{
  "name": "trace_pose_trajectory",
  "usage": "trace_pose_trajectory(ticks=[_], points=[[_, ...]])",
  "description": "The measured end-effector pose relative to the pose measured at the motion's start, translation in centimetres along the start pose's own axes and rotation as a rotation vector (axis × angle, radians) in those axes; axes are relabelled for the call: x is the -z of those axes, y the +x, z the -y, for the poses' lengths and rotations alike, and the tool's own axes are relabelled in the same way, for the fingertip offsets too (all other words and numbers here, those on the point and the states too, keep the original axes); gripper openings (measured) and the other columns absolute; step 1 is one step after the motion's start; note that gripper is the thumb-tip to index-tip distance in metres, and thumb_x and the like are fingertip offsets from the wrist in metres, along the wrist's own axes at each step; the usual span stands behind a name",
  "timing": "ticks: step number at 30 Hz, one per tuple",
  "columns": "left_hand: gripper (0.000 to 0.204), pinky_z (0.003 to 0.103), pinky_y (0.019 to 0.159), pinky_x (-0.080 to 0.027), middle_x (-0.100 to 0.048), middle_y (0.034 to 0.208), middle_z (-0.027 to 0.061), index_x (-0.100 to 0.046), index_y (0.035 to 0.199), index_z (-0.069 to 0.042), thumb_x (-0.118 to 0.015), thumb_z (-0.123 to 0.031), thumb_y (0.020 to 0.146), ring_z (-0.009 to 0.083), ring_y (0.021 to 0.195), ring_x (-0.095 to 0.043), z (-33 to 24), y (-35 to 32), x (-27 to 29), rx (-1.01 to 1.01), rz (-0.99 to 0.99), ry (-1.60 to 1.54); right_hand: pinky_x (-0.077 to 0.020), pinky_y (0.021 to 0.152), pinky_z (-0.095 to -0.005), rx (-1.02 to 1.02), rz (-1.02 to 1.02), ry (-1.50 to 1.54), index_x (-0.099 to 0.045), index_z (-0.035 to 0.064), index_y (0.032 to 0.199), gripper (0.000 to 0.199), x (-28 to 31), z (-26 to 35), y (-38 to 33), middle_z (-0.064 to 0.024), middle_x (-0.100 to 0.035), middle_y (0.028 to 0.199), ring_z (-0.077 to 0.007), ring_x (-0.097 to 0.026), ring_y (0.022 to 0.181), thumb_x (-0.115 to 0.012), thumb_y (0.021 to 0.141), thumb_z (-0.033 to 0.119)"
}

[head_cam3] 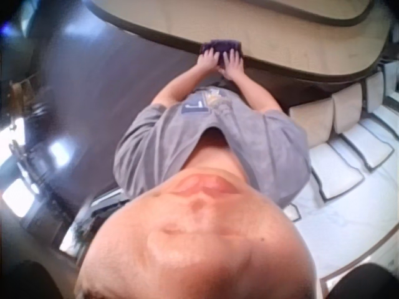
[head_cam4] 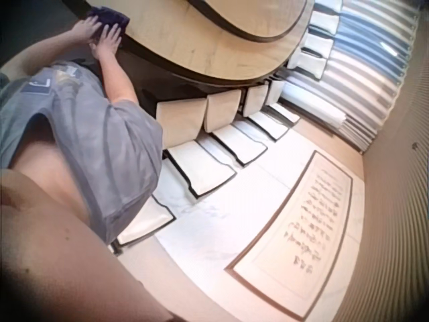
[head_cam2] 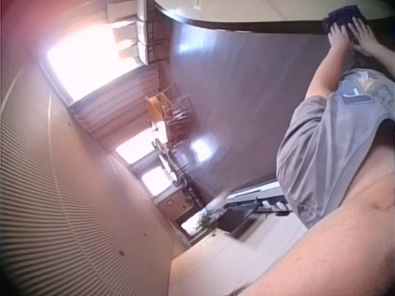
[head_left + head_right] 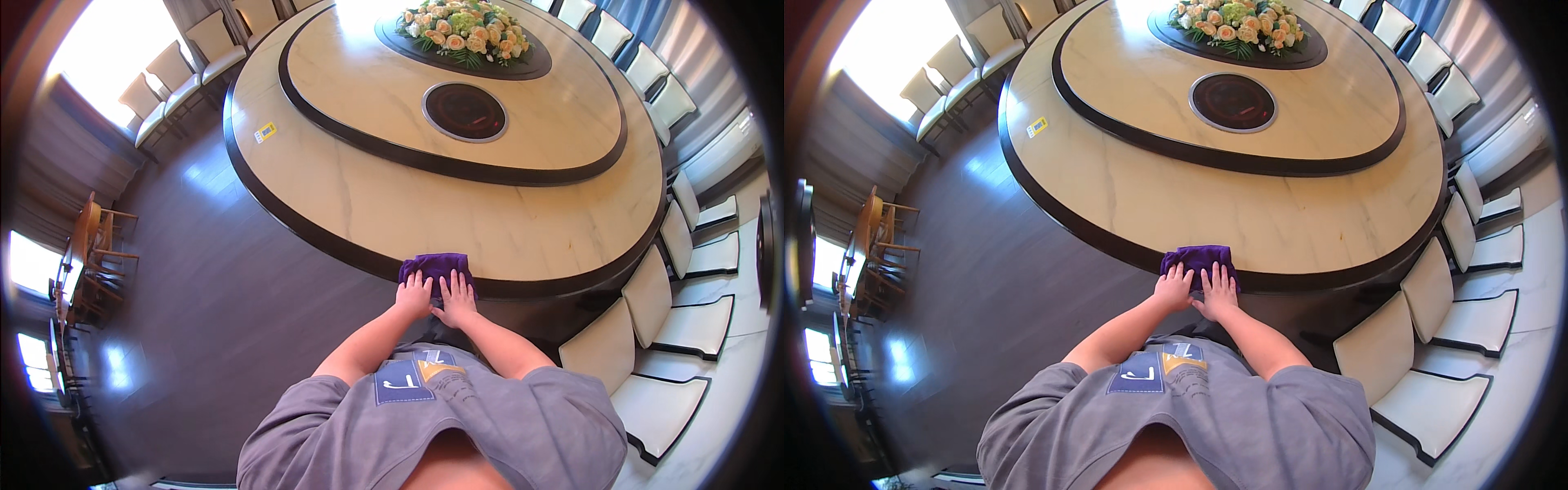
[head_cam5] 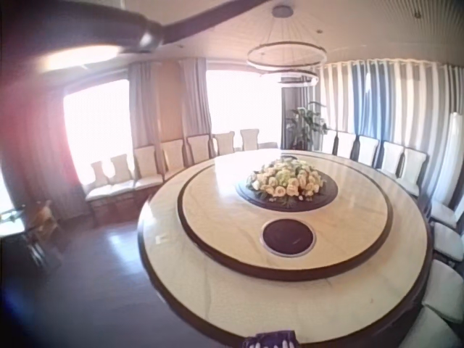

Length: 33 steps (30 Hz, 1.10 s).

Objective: The person wipes the tiered edge of a large circular table using a purple cloth, moving around the table's perimeter to clean the surface.

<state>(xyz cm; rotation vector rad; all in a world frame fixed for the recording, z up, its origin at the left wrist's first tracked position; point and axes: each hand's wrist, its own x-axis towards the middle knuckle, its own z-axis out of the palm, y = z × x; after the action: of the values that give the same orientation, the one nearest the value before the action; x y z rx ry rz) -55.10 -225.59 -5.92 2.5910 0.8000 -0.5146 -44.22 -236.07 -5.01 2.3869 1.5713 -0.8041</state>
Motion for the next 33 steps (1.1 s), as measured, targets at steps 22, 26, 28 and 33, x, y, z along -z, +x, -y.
trace_pose_trajectory(ticks=[22, 26, 28, 33], points=[[0.079, 0.051, 0.108, -0.027, -0.026, 0.149, 0.0243, -0.04, 0.141, -0.012, -0.07, -0.041, 0.074, 0.0419, 0.137, -0.026, -7.8, 23.6, 5.9, -0.503, -0.172, 0.157, -0.0252, 0.11, -0.0533, -0.307, -0.562, 0.183, -0.032, 0.0197, 0.146, 0.082, 3.1, -18.1, 11.1, -0.0186, -0.016, 0.155, -0.0382, -0.02, 0.141, -0.066, 0.078, 0.051], [0.083, 0.052, 0.108, -0.028, -0.023, 0.151, 0.0243, -0.034, 0.144, -0.011, -0.07, -0.041, 0.075, 0.0418, 0.138, -0.025, -11.9, 29.3, 8.6, -0.498, -0.066, 0.238, -0.0228, 0.112, -0.0512, -0.353, -0.544, 0.212, -0.031, 0.0239, 0.146, 0.077, 5.4, -23.9, 13.9, -0.0147, -0.013, 0.156, -0.0358, -0.017, 0.143, -0.063, 0.082, 0.052], [0.082, 0.052, 0.108, -0.029, -0.023, 0.15, 0.0238, -0.034, 0.142, -0.011, -0.07, -0.037, 0.074, 0.0419, 0.137, -0.026, -12.6, 29.2, 8.9, -0.491, -0.036, 0.243, -0.0182, 0.114, -0.0502, -0.416, -0.384, 0.219, -0.028, 0.0253, 0.148, 0.077, 6.7, -24.1, 13.8, -0.0141, -0.007, 0.157, -0.0349, -0.01, 0.144, -0.059, 0.084, 0.053], [0.074, 0.051, 0.107, -0.032, -0.026, 0.146, 0.0248, -0.037, 0.136, -0.008, -0.069, -0.03, 0.074, 0.0423, 0.136, -0.028, -9.8, 27.9, 8.7, -0.502, -0.099, 0.14, -0.014, 0.115, -0.0507, -0.384, -0.308, 0.171, -0.021, 0.024, 0.15, 0.08, 6.5, -22.1, 14.7, -0.0156, -0.001, 0.158, -0.0363, -0.005, 0.145, -0.057, 0.086, 0.055]])
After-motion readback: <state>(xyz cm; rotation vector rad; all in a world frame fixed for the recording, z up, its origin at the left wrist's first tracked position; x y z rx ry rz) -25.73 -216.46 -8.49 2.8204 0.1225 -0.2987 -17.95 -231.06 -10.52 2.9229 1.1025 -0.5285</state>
